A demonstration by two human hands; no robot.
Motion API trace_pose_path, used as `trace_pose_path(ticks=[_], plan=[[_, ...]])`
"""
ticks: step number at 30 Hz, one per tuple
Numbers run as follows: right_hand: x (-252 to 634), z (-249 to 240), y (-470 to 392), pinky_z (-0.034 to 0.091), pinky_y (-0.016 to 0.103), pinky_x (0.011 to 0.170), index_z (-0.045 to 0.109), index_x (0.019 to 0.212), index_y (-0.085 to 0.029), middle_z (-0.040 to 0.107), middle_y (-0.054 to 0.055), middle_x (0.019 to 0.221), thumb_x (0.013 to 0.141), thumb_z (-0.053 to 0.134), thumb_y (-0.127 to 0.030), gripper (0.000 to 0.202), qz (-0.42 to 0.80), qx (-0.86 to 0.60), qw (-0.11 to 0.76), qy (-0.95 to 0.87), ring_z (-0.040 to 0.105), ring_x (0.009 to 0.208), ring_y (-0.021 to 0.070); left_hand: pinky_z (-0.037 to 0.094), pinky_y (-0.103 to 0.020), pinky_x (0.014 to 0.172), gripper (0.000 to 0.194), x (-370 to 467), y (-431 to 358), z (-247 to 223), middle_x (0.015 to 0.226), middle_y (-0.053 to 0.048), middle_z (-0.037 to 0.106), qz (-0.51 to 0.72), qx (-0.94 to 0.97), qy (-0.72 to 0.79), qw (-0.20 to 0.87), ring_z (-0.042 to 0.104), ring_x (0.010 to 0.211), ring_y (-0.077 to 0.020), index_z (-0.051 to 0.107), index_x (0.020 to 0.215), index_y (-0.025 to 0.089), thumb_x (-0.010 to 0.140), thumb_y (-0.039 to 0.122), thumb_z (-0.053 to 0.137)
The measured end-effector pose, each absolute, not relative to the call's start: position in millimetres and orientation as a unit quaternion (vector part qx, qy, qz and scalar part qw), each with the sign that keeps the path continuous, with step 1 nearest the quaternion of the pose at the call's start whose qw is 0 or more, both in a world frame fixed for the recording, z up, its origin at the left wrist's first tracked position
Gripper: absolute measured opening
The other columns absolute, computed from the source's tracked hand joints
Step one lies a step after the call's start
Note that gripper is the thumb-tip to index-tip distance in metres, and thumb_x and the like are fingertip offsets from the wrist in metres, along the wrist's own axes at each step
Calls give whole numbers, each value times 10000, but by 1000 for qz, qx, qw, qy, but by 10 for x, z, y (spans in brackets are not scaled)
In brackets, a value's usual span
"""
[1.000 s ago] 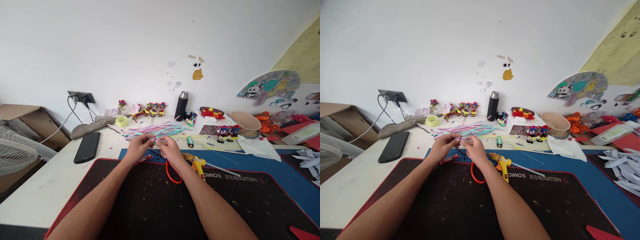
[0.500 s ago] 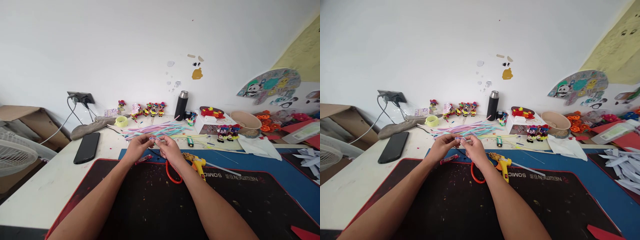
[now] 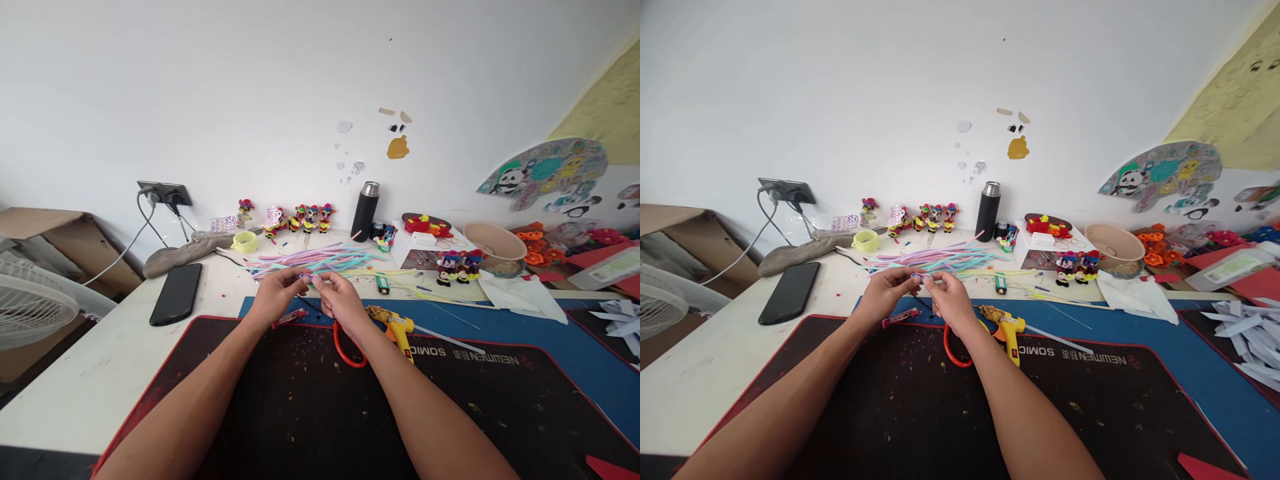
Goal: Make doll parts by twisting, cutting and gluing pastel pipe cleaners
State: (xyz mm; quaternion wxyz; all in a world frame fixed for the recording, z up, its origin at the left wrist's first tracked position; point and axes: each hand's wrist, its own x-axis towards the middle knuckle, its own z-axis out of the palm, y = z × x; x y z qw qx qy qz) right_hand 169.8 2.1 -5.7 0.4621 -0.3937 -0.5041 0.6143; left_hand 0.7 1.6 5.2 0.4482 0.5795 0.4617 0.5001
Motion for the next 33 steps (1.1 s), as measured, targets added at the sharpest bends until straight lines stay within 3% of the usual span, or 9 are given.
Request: trace_pose_path(ticks=[23,33], plan=[[1710,-70,36,208,210,345,554,858,-216,433,-120,480,751,796,-549,425,599,-406,470,-505,311,337,61,562,-346,703,452,19,9,29,775,-61,749,488,602,449,445,695,719,-221,792,1051,158,799,530,743],[1709,19,6,173,217,361,539,789,-222,304,-135,431,757,812,-515,402,652,-383,476,-449,221,361,58,544,-344,721,502,41,-8,81,710,-63,732,493,570,444,484,678,698,-216,801,1041,144,839,597,718]])
